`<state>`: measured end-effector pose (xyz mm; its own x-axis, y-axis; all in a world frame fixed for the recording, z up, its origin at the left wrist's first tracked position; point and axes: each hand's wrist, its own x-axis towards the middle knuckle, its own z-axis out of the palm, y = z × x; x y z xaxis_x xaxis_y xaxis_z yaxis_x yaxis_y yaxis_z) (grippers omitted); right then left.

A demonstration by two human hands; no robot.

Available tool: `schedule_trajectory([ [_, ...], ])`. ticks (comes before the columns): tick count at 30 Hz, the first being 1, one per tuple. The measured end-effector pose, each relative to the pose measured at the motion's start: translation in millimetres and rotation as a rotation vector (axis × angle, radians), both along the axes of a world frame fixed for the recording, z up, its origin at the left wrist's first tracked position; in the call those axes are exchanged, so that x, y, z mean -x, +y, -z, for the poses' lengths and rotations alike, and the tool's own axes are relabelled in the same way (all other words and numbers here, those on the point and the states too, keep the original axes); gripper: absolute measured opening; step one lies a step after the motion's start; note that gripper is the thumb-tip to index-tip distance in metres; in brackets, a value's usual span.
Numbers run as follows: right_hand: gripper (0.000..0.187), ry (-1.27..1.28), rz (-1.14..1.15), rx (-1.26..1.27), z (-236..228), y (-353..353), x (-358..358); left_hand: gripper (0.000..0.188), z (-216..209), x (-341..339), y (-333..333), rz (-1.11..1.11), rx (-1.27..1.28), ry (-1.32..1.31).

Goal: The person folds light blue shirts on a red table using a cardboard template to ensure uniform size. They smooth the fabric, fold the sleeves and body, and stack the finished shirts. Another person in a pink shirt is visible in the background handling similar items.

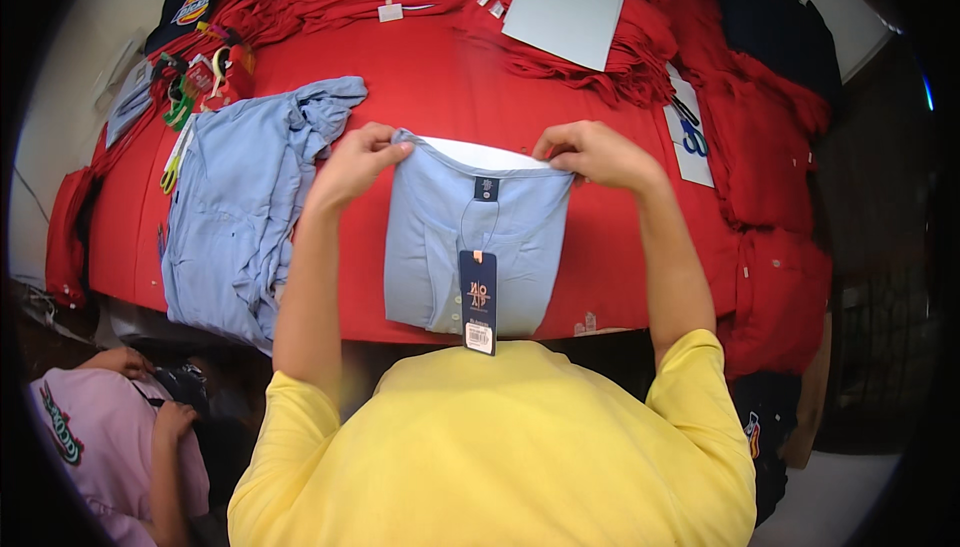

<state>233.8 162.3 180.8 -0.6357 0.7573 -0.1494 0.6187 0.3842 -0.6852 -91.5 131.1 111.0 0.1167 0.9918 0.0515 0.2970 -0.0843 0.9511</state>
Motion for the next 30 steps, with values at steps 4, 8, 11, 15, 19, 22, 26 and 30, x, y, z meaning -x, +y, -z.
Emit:
schedule_trajectory([
  [4, 0.018, -0.004, 0.045, 0.155, 104, 58, 0, 0.017, 84, -7, 41, -0.049, 0.218, -0.177],
  [8, 0.019, 0.174, 0.137, 0.388, 135, 77, 0, 0.023, 109, -8, 53, -0.08, 0.206, -0.122],
  [11, 0.032, 0.339, 0.232, 0.538, 135, 66, -10, 0.025, 114, -7, 55, -0.074, 0.235, -0.119],
  [15, 0.032, 0.454, 0.138, 0.535, 145, 58, -22, 0.023, 113, -11, 55, -0.111, 0.178, -0.032],
  [19, 0.033, 0.473, 0.161, 0.507, 155, 62, -19, 0.021, 104, -20, 51, -0.175, 0.111, 0.164],
  [22, 0.032, 0.407, 0.148, 0.521, 169, 65, -15, 0.02, 120, -21, 46, -0.217, 0.025, 0.262],
  [26, 0.036, 0.362, 0.148, 0.432, 168, 60, -9, 0.019, 90, -24, 27, -0.289, -0.035, 0.216],
  [30, 0.034, 0.38, 0.005, 0.205, 105, 45, 15, 0.019, 25, -14, -26, -0.408, -0.144, 0.193],
])
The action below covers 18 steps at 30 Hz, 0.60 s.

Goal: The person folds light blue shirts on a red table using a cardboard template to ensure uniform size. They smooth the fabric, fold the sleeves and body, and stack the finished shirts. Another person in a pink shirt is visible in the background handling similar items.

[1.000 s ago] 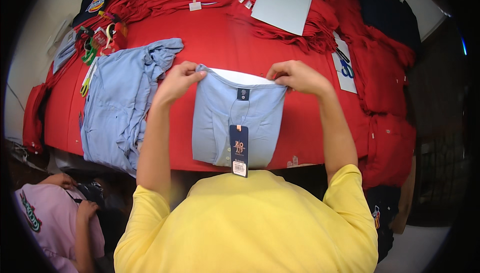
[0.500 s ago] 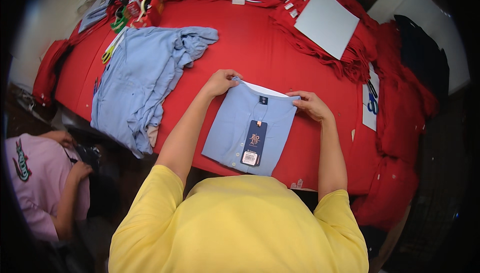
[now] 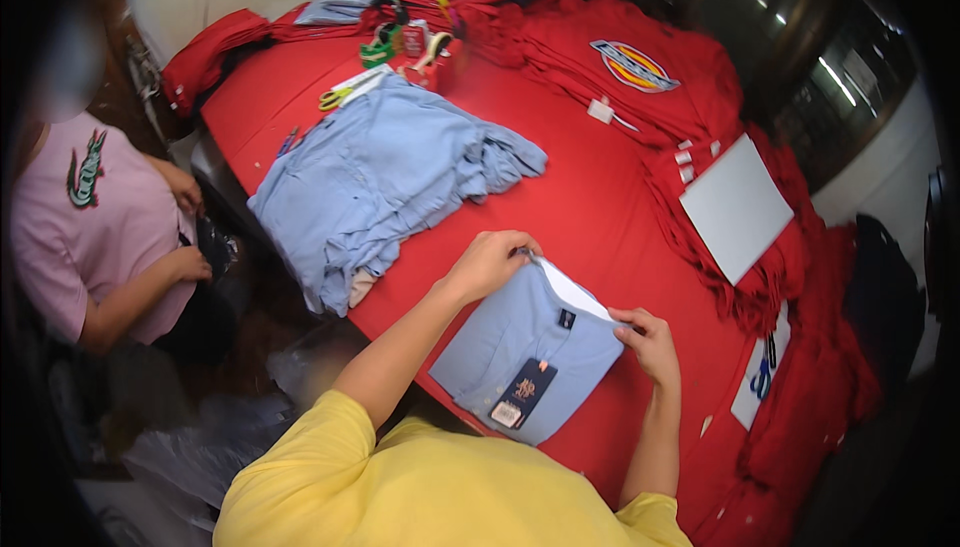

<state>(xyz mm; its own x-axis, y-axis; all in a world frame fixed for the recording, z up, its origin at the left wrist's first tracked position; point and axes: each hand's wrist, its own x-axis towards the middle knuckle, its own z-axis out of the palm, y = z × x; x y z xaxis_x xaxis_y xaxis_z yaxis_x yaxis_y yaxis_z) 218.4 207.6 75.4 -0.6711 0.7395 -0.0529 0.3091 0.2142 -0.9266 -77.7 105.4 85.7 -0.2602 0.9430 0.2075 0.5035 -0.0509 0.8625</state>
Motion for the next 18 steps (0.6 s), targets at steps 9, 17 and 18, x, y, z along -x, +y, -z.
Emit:
schedule_trajectory([
  [9, 0.04, 0.207, -0.447, -0.412, -163, -46, 156, 0.019, -128, 95, -159, -0.366, -0.31, -0.069],
  [17, 0.034, 0.54, -0.632, -0.306, -162, -77, 451, 0.018, -190, 318, -186, -0.957, -0.375, 0.392],
  [18, 0.034, 0.587, -0.631, -0.252, -150, -86, 494, 0.016, -192, 353, -184, -1.06, -0.327, 0.49],
])
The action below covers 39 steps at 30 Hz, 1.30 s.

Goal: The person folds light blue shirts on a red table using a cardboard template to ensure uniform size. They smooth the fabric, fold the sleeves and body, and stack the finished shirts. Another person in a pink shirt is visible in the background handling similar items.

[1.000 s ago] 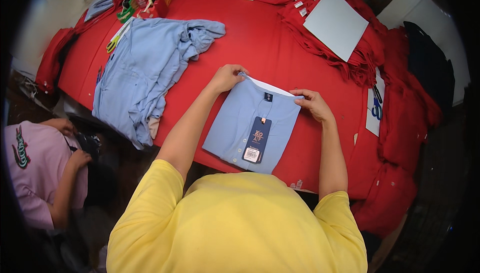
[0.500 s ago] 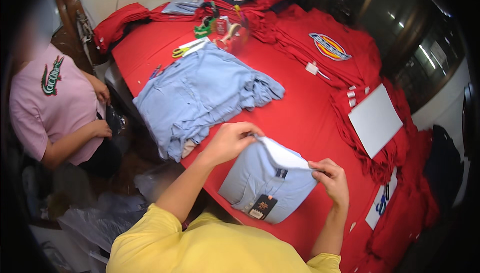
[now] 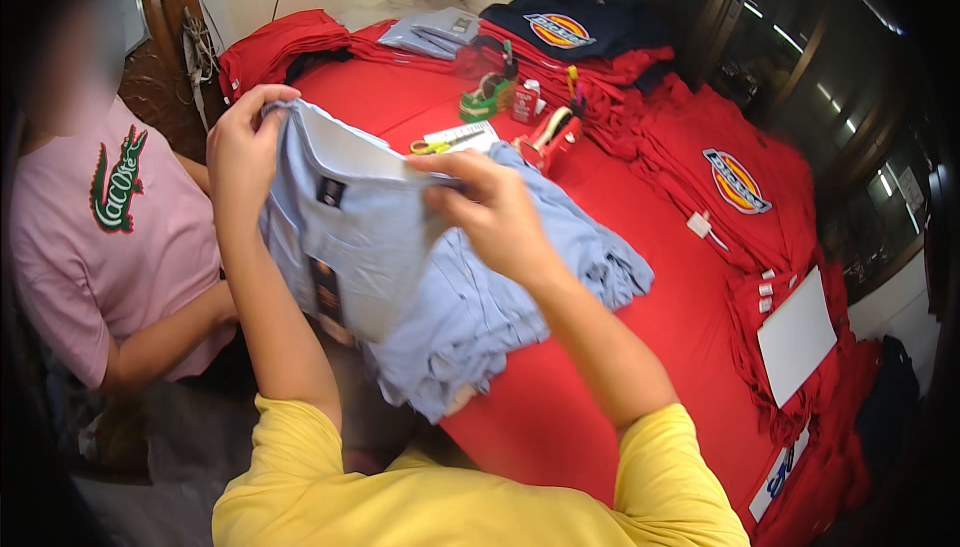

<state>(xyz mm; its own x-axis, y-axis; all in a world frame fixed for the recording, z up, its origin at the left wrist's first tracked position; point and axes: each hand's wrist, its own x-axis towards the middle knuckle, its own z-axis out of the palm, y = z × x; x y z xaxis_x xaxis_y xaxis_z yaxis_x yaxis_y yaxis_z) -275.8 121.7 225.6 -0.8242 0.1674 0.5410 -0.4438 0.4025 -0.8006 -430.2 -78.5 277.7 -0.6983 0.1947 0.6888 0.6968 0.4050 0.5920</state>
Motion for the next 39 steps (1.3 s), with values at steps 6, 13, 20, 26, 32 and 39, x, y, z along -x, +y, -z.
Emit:
schedule_trajectory([
  [6, 0.03, -0.079, 0.138, 0.342, 94, -18, 224, 0.019, 40, 217, 44, -0.245, 0.312, 0.053],
  [13, 0.025, -0.008, 0.506, -0.099, 159, 49, 340, 0.023, 154, 369, 160, -0.218, 0.517, 0.089],
  [20, 0.03, -0.26, 0.497, -0.301, 189, 100, 366, 0.021, 214, 363, 203, -0.147, 0.231, 0.224],
  [26, 0.033, -0.295, 0.46, -0.217, 161, 125, 295, 0.022, 208, 183, 105, 0.299, 0.289, -0.306],
  [32, 0.019, -0.217, 0.599, -0.381, 125, 126, 115, 0.056, 284, 135, 34, 0.346, 0.471, -0.376],
  [39, 0.019, -0.487, 0.921, -0.333, 168, 132, -60, 0.068, 308, 121, -2, 0.046, 0.858, -0.431],
])
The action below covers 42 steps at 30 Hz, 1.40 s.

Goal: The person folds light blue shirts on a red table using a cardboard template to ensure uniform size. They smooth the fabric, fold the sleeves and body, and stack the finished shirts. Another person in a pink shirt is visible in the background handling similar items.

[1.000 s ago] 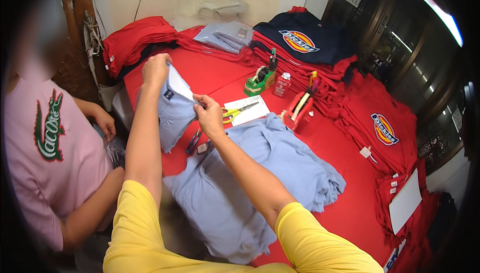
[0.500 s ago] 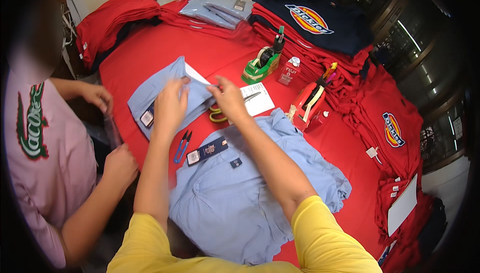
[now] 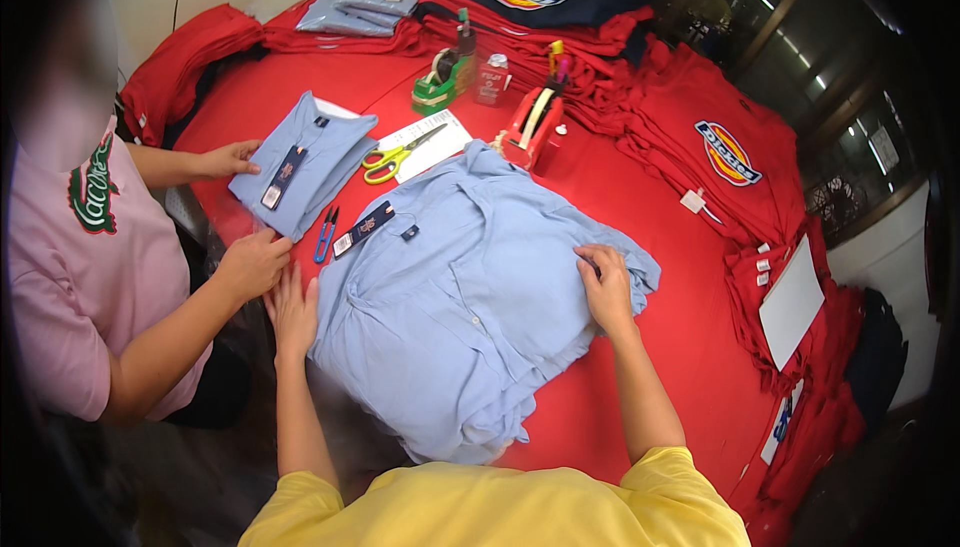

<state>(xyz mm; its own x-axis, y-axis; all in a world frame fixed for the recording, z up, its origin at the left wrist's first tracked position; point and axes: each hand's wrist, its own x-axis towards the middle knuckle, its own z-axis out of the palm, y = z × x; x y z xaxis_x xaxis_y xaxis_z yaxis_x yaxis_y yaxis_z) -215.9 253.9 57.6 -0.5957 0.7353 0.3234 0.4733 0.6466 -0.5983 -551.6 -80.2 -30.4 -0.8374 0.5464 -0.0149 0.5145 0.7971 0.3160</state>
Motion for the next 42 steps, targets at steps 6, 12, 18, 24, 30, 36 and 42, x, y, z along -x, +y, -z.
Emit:
schedule_trajectory([
  [6, 0.02, 0.107, 0.207, -0.11, 28, 9, -18, 0.054, 2, -47, -75, -0.365, -0.222, -0.281],
  [12, 0.024, 0.111, -0.069, -0.284, 13, 69, 51, 0.029, -51, -104, -12, 0.0, -0.595, 0.183],
  [18, 0.018, -0.15, -0.137, -0.253, -18, 35, 100, 0.042, -34, -103, 23, -0.116, -0.438, -0.17],
  [24, 0.024, 0.097, -0.694, 0.22, -69, 0, 3, 0.034, -16, -97, 29, -0.119, -0.492, 0.01],
  [30, 0.026, -0.39, -0.466, 0.092, -127, -88, -180, 0.011, -80, -167, 19, -0.057, -0.86, -0.154],
  [36, 0.026, -0.044, -0.046, -0.223, -129, -55, -336, 0.018, -200, -284, 49, 0.421, -0.896, 0.155],
  [42, 0.017, 0.556, 0.387, -0.555, -225, -53, -505, 0.026, -300, -379, 170, 0.704, -0.992, 0.212],
])
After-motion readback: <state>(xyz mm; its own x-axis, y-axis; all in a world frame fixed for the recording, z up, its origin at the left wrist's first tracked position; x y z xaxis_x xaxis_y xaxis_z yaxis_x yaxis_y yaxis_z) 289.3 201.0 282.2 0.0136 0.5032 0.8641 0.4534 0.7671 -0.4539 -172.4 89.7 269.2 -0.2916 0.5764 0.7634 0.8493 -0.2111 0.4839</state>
